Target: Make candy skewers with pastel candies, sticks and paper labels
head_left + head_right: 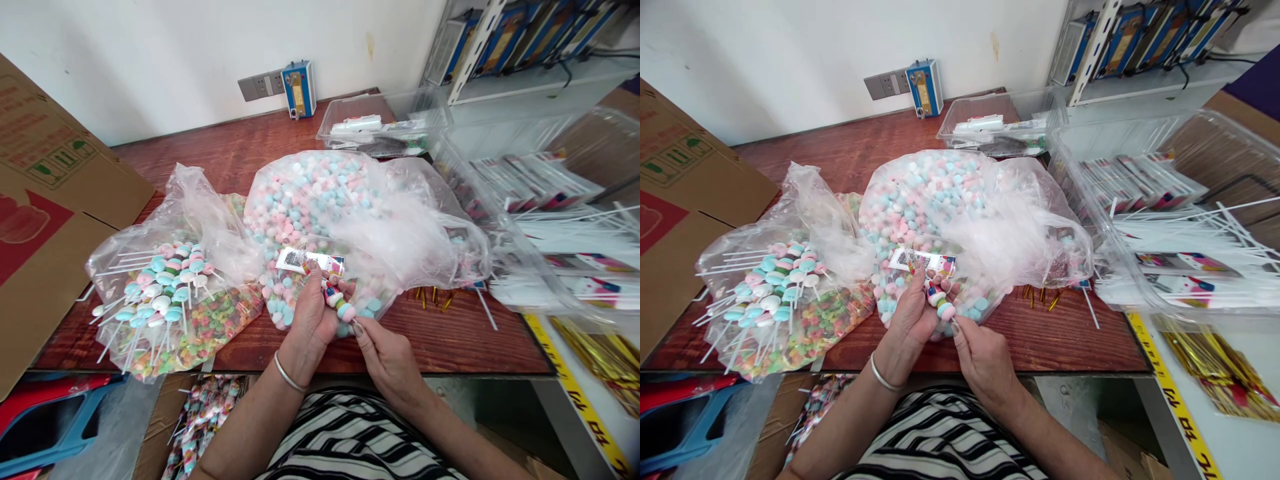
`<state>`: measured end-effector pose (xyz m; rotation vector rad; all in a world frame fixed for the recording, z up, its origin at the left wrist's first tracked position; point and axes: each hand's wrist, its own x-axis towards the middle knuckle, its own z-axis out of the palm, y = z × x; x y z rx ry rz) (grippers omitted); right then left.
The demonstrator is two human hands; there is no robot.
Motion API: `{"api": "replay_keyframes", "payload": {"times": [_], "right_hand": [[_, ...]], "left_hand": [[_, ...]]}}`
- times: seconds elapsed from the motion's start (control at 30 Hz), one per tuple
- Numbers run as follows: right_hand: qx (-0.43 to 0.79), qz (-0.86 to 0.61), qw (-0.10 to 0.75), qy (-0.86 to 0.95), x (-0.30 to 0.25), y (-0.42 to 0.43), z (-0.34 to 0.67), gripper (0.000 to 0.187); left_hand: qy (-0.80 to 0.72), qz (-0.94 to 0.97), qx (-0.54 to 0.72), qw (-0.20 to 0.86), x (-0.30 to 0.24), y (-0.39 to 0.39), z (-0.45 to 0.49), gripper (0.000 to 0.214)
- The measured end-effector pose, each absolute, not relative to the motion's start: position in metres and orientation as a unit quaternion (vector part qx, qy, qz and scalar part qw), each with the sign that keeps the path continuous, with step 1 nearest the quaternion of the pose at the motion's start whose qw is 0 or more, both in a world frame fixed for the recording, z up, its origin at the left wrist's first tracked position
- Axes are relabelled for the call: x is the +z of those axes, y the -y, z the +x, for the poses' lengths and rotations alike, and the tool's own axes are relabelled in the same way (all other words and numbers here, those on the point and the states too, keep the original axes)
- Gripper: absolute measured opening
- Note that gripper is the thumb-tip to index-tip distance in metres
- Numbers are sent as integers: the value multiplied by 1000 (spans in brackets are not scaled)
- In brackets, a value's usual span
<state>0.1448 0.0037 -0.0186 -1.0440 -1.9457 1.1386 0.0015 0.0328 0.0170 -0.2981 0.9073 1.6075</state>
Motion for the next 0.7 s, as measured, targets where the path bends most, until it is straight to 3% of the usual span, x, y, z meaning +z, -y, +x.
{"api": "replay_keyframes", "payload": {"times": [0.07, 0.13, 0.2, 0.3, 0.4, 0.5, 0.6, 0.7], "right_hand": [[678, -402, 287, 545, -12, -1, 141, 37], [830, -361, 241, 351, -8, -1, 140, 37], [890, -317, 220, 243, -8, -4, 143, 31], [879, -313, 260, 250, -11, -9, 145, 24], [768, -372, 309, 419, -16, -10, 146, 26], [525, -413, 334, 665, -18, -11, 147, 26], [234, -363, 365, 825, -21, -11, 150, 17], [98, -302, 374, 872, -24, -11, 150, 13]], "left_hand": [[-377, -125, 702, 591, 19, -32, 1, 30], [-365, -111, 708, 594, 22, -30, -2, 30], [-345, -80, 705, 615, 25, -28, -5, 27], [-332, -37, 693, 638, 29, -25, -8, 18], [-368, -13, 697, 616, 31, -24, -5, 13], [-394, 8, 702, 593, 30, -25, -2, 13], [-414, 10, 699, 583, 28, -26, -1, 12], [-424, 3, 691, 585, 24, -26, 0, 14]]}}
